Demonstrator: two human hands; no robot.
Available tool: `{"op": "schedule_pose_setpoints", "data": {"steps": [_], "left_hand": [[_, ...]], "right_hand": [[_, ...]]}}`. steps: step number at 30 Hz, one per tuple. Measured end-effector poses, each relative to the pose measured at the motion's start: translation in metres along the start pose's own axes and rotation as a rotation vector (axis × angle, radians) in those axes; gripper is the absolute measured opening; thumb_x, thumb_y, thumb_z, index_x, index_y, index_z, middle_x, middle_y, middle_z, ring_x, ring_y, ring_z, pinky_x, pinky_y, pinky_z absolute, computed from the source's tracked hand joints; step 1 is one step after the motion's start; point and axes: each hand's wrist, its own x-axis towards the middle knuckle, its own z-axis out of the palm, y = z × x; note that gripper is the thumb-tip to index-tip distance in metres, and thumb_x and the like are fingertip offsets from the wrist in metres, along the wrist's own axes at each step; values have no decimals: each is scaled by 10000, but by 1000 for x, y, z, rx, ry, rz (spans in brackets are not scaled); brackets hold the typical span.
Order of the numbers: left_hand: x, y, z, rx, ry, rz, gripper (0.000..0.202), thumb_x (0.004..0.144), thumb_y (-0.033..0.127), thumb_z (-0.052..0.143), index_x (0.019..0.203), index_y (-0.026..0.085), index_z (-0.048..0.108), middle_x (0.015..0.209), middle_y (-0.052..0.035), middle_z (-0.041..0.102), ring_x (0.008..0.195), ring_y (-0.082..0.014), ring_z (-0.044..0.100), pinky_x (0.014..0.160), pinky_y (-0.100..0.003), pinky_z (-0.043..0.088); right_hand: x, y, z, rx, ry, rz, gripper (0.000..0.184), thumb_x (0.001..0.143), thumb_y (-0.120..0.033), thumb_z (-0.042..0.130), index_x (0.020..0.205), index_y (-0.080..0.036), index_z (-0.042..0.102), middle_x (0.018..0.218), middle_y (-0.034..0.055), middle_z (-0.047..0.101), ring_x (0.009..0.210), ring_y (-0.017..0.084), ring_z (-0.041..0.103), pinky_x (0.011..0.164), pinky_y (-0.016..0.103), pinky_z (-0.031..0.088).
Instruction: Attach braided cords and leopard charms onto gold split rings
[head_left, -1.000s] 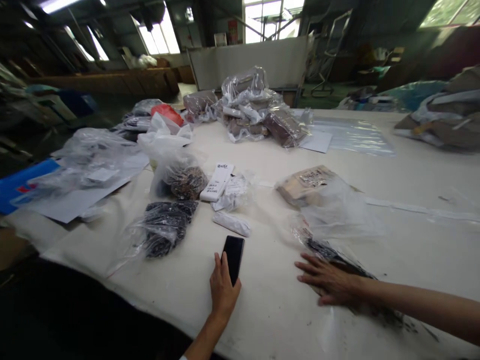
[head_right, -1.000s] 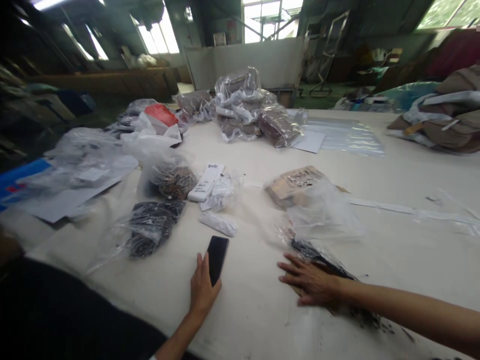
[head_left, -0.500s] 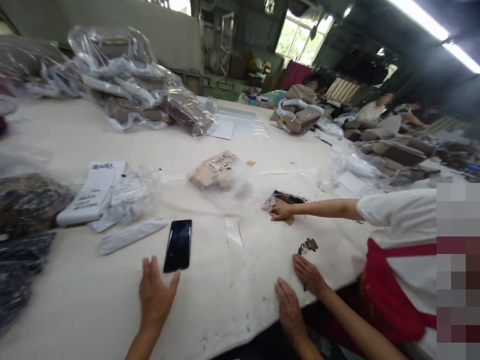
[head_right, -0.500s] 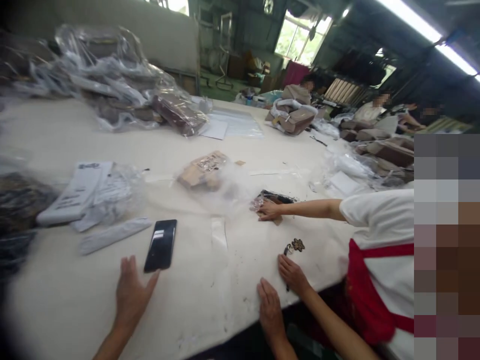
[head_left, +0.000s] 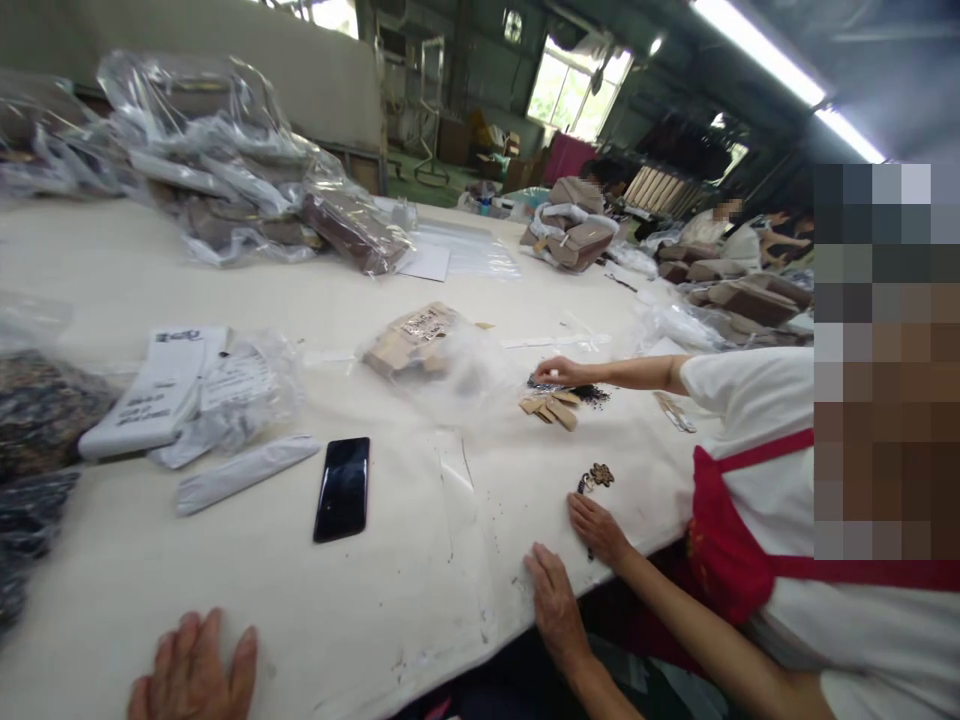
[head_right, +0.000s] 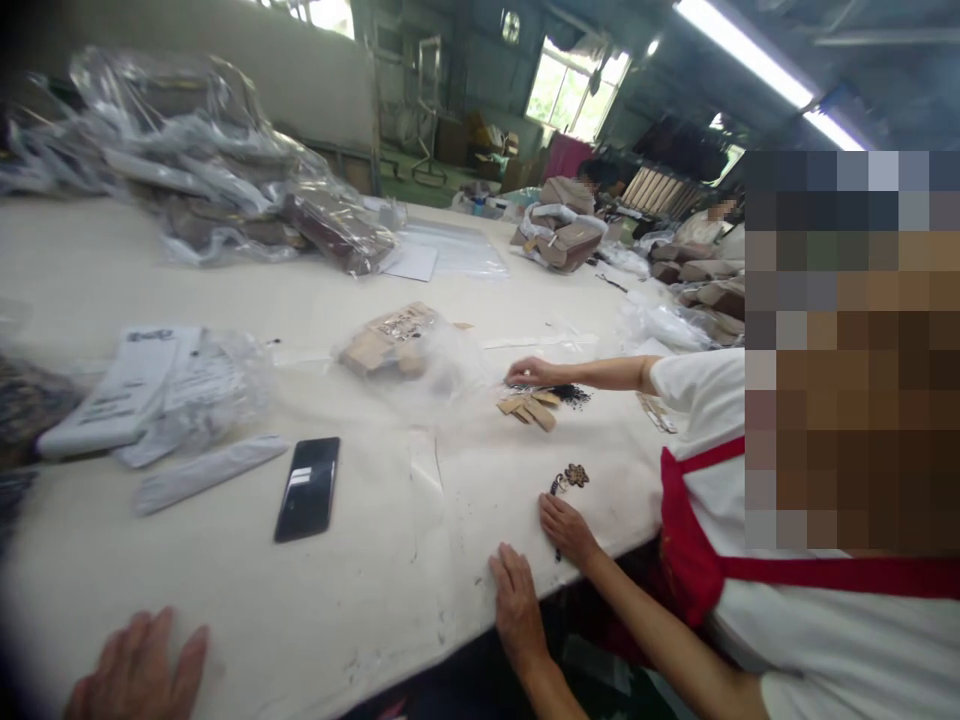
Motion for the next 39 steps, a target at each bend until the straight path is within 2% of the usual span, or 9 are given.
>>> {"op": "schedule_pose_setpoints", "data": {"steps": [6,10,15,21,29,31,33,35,39], "left_hand": [[-3,-12,7,135,34,67,525,889,381,276,1265,50,431,1346,-218,420,1314,-307,290,1054,-512,239],[-2,-17,10,218,-5,40,437,893,310,329,1241,84,466,1349,-179,437,1315,-269,301,1071,-468,245],[-3,-15,7,272,-21,19,426,876,259,373,1248,74,470,1356,-170,432,1309,-275,310,1076,-469,249],[0,-12,6,312,13,52,423,843,199,423,1248,90,476,1348,-164,445,1298,-284,330,1060,-487,285],[-5,-26,12,258,78,108,486,796,170,457,1280,132,441,1338,-134,463,1281,-287,352,1008,-484,342],[10,-37,10,142,82,137,476,795,175,451,1271,167,450,1304,-118,498,1233,-266,413,954,-446,393],[43,-48,4,10,67,168,449,815,182,435,1264,174,451,1277,-120,513,1192,-248,446,927,-418,409],[92,-56,-4,-87,27,208,429,840,189,419,1266,147,434,1275,-138,498,1190,-249,434,955,-425,378],[194,-64,-5,-108,-122,311,430,835,176,462,1261,123,427,1240,-143,508,1139,-269,441,943,-444,354]], "right_hand": [[10,-43,6,147,-58,-69,446,862,-95,341,1289,-198,418,1314,139,436,1208,314,419,901,600,447],[21,-68,27,314,-71,-162,482,879,-120,350,1352,-215,332,1345,150,383,1216,347,393,901,650,407],[36,-108,49,415,-61,-286,483,877,-146,380,1348,-248,341,1343,132,393,1196,347,422,886,593,459],[71,-174,70,519,16,-334,474,868,-160,410,1334,-242,365,1308,149,430,1150,342,471,826,577,506],[107,-271,113,650,-32,-467,434,856,-134,417,1276,-234,461,1255,124,522,1117,287,531,825,460,554],[110,-276,122,609,-20,-482,479,846,-134,434,1306,-269,436,1223,114,557,1081,302,559,793,474,564],[123,-270,123,588,-125,-504,524,844,-128,439,1328,-324,404,1191,83,590,1061,302,574,785,475,570],[149,-257,117,618,-391,-549,510,865,-154,407,1314,-394,402,1142,21,626,984,266,623,729,414,602],[224,-230,102,572,-528,-448,537,923,-124,147,1351,-396,327,1100,-11,651,878,185,666,568,314,612]]}}
